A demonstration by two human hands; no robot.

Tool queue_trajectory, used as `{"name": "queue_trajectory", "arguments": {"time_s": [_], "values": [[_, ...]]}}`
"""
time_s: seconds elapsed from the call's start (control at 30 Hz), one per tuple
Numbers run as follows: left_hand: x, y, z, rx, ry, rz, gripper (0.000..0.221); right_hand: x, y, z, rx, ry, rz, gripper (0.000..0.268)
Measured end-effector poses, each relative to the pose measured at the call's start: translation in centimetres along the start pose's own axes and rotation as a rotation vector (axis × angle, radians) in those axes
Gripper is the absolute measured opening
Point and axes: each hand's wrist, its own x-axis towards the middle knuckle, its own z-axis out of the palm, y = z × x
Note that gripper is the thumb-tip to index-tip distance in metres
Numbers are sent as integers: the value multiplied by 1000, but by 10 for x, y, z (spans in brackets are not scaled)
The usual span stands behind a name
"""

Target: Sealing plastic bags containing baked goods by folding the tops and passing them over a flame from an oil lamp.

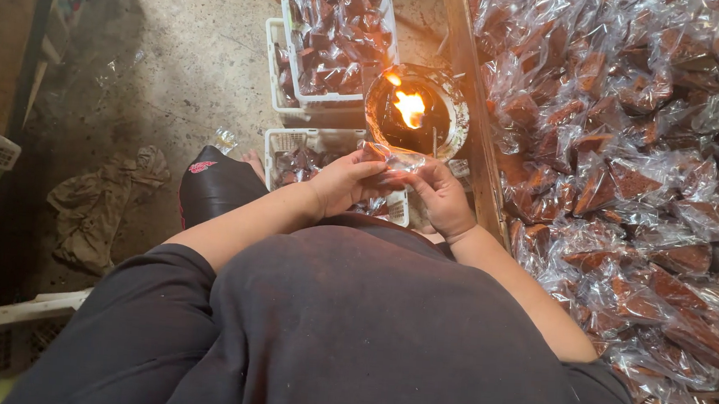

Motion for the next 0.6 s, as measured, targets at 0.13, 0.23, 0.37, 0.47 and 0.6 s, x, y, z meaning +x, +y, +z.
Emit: {"name": "queue_trajectory", "arguments": {"time_s": [0.13,0.23,0.37,0.47,0.6], "values": [[9,0,-10,40,-1,-70,37,1,-23,7,19,-194,76,9],[-2,15,8,143,43,-73,26,8,-2,0,-125,-228,85,30],[17,2,-21,325,205,63,21,18,-28,-11,-149,62,35,39],[27,-6,-33,370,191,106,23,23,0,-28,-192,51,21,72],[37,-10,-37,424,140,161,18,20,10,-10,-19,3,186,76]]}}
